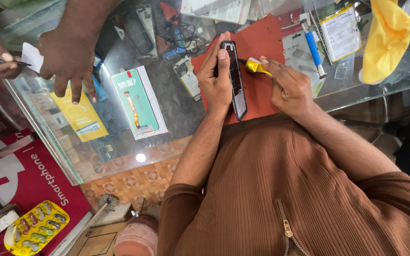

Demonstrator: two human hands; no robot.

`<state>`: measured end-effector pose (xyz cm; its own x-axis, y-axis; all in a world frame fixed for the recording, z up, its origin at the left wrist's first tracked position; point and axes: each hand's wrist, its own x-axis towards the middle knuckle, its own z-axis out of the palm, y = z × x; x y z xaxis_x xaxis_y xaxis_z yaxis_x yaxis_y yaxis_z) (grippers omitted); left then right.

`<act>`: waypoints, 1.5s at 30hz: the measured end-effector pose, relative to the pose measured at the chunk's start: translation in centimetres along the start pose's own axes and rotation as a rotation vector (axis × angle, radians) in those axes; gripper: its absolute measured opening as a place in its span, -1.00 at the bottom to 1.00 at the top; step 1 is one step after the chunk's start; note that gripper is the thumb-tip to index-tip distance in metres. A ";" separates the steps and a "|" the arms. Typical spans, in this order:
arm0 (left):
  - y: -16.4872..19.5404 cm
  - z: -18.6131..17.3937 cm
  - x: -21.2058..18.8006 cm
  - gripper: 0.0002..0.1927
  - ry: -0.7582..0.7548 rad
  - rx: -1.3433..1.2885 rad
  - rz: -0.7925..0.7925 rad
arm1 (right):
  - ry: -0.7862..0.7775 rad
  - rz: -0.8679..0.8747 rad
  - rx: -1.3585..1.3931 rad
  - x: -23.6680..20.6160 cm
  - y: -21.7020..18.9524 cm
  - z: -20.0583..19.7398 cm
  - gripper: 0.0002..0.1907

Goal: The person applies adhesive to the edges of a disassembled smartphone frame using a small tube, then wipes the surface with a cloth. The person handles the phone frame and adhesive tube throughout the process.

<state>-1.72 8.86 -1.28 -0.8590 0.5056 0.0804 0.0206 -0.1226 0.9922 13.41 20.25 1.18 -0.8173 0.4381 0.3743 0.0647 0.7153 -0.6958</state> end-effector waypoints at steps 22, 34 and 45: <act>-0.1 -0.1 0.1 -0.61 -0.011 -0.020 0.000 | -0.003 -0.022 -0.022 -0.3 0.0 -0.4 -0.44; -0.5 -0.1 0.1 -0.61 -0.013 -0.047 0.008 | -0.014 -0.049 0.002 -0.8 0.0 -0.7 -0.46; -0.4 -0.1 0.2 -0.62 -0.013 -0.022 0.018 | -0.023 -0.051 -0.004 -1.1 -0.1 -0.9 -0.49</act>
<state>-1.94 8.92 -1.63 -0.8520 0.5141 0.0993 0.0245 -0.1504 0.9883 14.83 20.15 1.33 -0.8328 0.3881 0.3948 0.0249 0.7387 -0.6736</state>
